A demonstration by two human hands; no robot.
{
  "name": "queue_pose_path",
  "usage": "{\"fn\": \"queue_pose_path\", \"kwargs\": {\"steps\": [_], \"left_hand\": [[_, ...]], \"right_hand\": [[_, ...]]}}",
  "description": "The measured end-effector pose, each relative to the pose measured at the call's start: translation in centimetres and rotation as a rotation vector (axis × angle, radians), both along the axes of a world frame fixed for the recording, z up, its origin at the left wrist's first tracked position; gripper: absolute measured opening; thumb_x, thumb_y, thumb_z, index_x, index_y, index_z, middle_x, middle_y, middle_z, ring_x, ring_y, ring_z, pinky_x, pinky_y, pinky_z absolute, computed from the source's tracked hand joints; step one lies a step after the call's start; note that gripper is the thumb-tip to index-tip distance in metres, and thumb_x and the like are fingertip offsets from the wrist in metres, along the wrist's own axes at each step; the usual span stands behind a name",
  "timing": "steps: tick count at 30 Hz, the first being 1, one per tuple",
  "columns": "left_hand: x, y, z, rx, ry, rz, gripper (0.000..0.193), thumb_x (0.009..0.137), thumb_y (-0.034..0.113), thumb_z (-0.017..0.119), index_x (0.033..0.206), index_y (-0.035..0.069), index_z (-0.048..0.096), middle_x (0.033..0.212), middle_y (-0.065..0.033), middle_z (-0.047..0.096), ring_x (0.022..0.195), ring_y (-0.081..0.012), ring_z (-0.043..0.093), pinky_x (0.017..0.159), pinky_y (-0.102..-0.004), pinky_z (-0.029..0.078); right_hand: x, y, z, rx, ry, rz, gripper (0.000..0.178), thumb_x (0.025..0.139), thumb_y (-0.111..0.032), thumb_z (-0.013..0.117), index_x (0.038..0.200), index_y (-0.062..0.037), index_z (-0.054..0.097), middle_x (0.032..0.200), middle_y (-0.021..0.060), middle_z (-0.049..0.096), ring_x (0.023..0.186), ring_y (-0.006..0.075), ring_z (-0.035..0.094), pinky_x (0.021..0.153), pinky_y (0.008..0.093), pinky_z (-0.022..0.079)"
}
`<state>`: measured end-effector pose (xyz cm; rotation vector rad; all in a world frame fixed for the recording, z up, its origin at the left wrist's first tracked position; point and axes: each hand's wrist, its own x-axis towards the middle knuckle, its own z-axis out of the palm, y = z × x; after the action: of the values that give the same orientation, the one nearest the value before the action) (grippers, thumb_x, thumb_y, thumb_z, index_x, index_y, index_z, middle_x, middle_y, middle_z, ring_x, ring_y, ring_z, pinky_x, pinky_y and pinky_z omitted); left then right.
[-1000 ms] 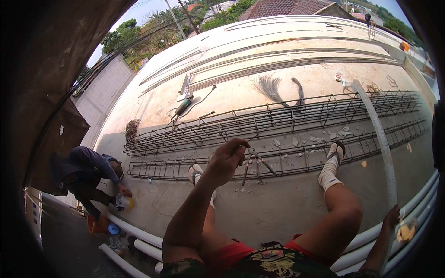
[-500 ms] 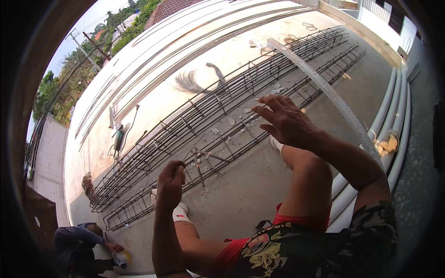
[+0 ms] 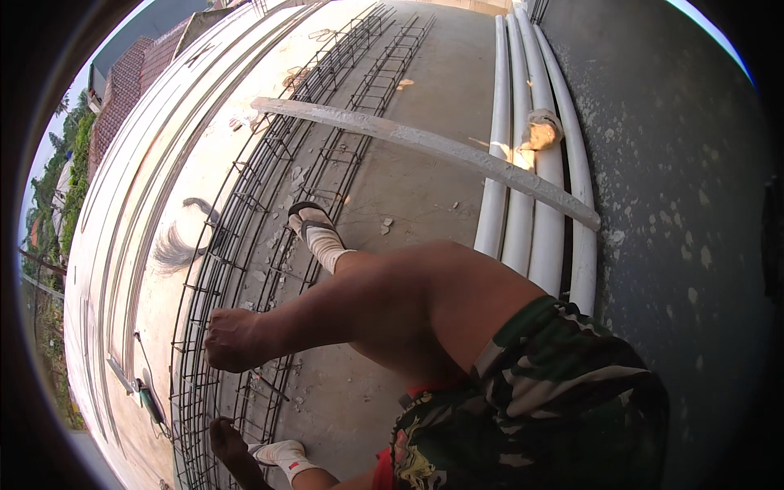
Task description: The person ties steel rebar bars together using wire and pliers to form a ladder-like rebar cage. They repeatedly wrap wire around intersections and twist it tight with pliers, working along the length of the structure.
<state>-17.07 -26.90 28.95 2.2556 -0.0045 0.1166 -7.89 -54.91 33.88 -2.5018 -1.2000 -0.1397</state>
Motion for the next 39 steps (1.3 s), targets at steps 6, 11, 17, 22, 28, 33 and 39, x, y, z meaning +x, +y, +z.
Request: {"fn": "queue_pose_path", "kwargs": {"steps": [6, 11, 17, 22, 28, 33, 39], "left_hand": [[-1.2, -5.1, 1.7, 0.136, -0.077, -0.094, 0.015, 0.096, 0.006, 0.051, 0.088, -0.002, 0.061, 0.070, -0.0061, 0.055, 0.069, -0.0147, 0.052, 0.067, -0.0326, 0.043], [-2.2, -4.5, 2.0, 0.213, -0.116, -0.088, 0.010, 0.092, 0.005, 0.056, 0.090, -0.002, 0.062, 0.078, -0.0122, 0.064, 0.071, -0.0164, 0.058, 0.068, -0.0321, 0.045], [-1.5, -3.3, 1.8, 0.117, -0.043, -0.114, 0.004, 0.089, 0.002, 0.062, 0.091, -0.001, 0.065, 0.072, -0.0121, 0.064, 0.068, -0.0172, 0.060, 0.067, -0.0314, 0.047], [-1.2, -5.3, 1.2, -0.003, 0.031, -0.066, 0.010, 0.093, 0.007, 0.060, 0.098, 0.001, 0.067, 0.077, -0.0093, 0.066, 0.071, -0.0141, 0.059, 0.068, -0.0300, 0.047], [0.6, -6.8, 2.3, -0.179, 0.024, -0.055, 0.013, 0.096, 0.010, 0.057, 0.100, 0.001, 0.065, 0.074, -0.0054, 0.063, 0.068, -0.0145, 0.057, 0.068, -0.0310, 0.048], [0.6, -3.8, 1.7, -0.139, -0.050, 0.013, 0.017, 0.098, 0.010, 0.050, 0.095, -0.003, 0.061, 0.078, -0.0078, 0.060, 0.077, -0.0186, 0.058, 0.075, -0.0342, 0.047], [0.2, -2.6, -1.6, 0.093, -0.027, -0.097, 0.033, 0.092, 0.028, 0.054, 0.117, 0.006, 0.052, 0.111, -0.0145, 0.055, 0.101, -0.0299, 0.056, 0.085, -0.0459, 0.047]], "right_hand": [[-0.1, 1.6, -0.2, 0.453, 0.183, 0.523, 0.013, 0.079, -0.015, 0.064, 0.087, -0.0079, 0.072, 0.077, 0.0148, 0.070, 0.077, 0.0324, 0.070, 0.069, 0.0427, 0.054], [1.0, -1.9, -1.8, -0.172, 0.231, 0.156, 0.010, 0.080, -0.010, 0.059, 0.085, -0.0085, 0.068, 0.080, 0.0137, 0.068, 0.082, 0.0322, 0.068, 0.070, 0.0470, 0.052], [2.9, -4.5, -2.5, -0.063, 0.470, 0.542, 0.013, 0.085, -0.011, 0.058, 0.091, -0.0054, 0.068, 0.083, 0.0116, 0.067, 0.084, 0.0310, 0.065, 0.078, 0.0430, 0.050], [-0.6, -3.2, -2.1, -0.105, -0.148, 0.120, 0.010, 0.087, -0.011, 0.057, 0.083, -0.0068, 0.066, 0.084, 0.0102, 0.068, 0.090, 0.0326, 0.065, 0.091, 0.0585, 0.040], [-0.8, -0.6, -0.8, 0.279, 0.294, 0.192, 0.014, 0.089, -0.014, 0.057, 0.097, -0.0052, 0.064, 0.094, 0.0149, 0.069, 0.097, 0.0302, 0.069, 0.082, 0.0505, 0.051], [0.6, -1.4, 0.5, 0.058, 0.099, 0.068, 0.009, 0.087, -0.013, 0.059, 0.084, -0.0047, 0.062, 0.081, 0.0153, 0.067, 0.081, 0.0334, 0.069, 0.072, 0.0440, 0.053], [0.8, 0.4, 0.8, 0.491, 0.236, 0.132, 0.010, 0.076, -0.014, 0.066, 0.077, -0.0048, 0.071, 0.078, 0.0132, 0.069, 0.078, 0.0301, 0.070, 0.060, 0.0427, 0.053]]}}
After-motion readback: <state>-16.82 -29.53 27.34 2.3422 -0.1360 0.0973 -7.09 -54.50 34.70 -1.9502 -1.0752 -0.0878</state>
